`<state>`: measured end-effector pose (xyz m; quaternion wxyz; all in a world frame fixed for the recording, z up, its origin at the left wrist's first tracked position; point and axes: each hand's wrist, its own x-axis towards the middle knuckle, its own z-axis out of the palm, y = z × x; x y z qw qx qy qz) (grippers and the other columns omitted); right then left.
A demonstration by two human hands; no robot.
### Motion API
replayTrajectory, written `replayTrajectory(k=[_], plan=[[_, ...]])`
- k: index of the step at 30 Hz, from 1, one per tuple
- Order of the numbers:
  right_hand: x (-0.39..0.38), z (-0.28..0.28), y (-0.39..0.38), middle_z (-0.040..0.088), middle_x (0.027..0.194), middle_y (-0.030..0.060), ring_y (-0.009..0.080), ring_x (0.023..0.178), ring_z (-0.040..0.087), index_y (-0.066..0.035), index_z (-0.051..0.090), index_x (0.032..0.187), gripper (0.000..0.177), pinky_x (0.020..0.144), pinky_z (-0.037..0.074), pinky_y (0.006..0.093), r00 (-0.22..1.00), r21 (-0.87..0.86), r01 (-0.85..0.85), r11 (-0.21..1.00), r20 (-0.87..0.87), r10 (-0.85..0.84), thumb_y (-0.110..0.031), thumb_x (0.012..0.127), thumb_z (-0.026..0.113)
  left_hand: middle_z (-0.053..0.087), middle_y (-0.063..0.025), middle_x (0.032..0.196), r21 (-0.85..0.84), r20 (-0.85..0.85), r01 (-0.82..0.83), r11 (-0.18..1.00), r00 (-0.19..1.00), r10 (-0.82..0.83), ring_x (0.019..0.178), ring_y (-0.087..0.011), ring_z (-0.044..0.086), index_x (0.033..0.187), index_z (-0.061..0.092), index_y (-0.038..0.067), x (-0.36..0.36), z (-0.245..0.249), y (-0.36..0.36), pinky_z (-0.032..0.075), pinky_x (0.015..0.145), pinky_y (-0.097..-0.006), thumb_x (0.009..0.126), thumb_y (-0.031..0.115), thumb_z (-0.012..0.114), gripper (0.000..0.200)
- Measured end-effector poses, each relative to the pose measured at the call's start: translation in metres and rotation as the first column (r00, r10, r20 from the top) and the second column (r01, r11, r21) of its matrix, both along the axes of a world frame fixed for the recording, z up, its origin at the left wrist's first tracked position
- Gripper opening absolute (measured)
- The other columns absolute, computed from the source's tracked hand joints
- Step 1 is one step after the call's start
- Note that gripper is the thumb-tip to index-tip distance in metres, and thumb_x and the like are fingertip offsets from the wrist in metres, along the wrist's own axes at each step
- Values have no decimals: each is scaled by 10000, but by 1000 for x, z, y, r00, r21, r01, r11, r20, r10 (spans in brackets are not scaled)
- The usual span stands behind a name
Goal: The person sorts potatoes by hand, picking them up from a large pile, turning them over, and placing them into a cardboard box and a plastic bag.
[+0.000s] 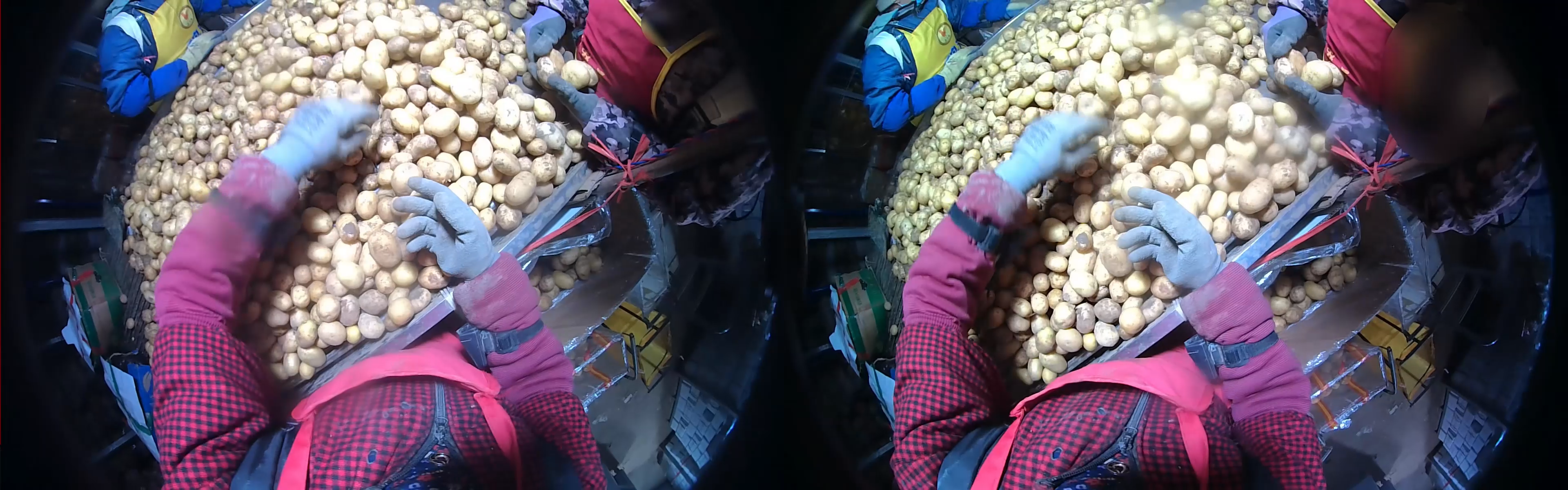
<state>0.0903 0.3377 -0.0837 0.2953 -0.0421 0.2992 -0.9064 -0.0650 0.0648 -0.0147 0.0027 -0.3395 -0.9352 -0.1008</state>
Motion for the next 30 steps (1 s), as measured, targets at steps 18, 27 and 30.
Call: replayTrajectory(k=[18, 27, 30], plan=[[0, -21, -3, 563, 1447, 169, 237, 1094, 674, -108, 351, 1598, 571, 883, 584, 344, 988, -106, -81, 991, 123, 93, -332, 1105, 530, 656, -58, 1067, -522, 14, -15, 853, 1000, 27, 1071, -273, 634, 1198, 655, 226, 55, -73, 8, 491, 832, -459, 915, 195, 587, 293], [-3, -4, 3, 592, 1409, 190, 219, 1080, 699, -36, 342, 1599, 570, 854, 601, 318, 998, -29, -4, 1000, 56, 6, -352, 1137, 446, 652, -94, 1185, -448, 117, -151, 881, 967, 225, 1102, -321, 645, 1223, 698, 242, 64, -40, 13, 525, 888, -498, 952, 241, 651, 275], [-2, -3, 1, 593, 1415, 184, 216, 1088, 695, -32, 341, 1599, 564, 861, 595, 316, 999, -42, -11, 999, 36, 12, -350, 1142, 427, 641, -105, 1184, -266, 54, -246, 932, 962, 269, 1101, -342, 636, 1250, 679, 234, 73, -50, -4, 530, 904, -492, 954, 232, 654, 297]])
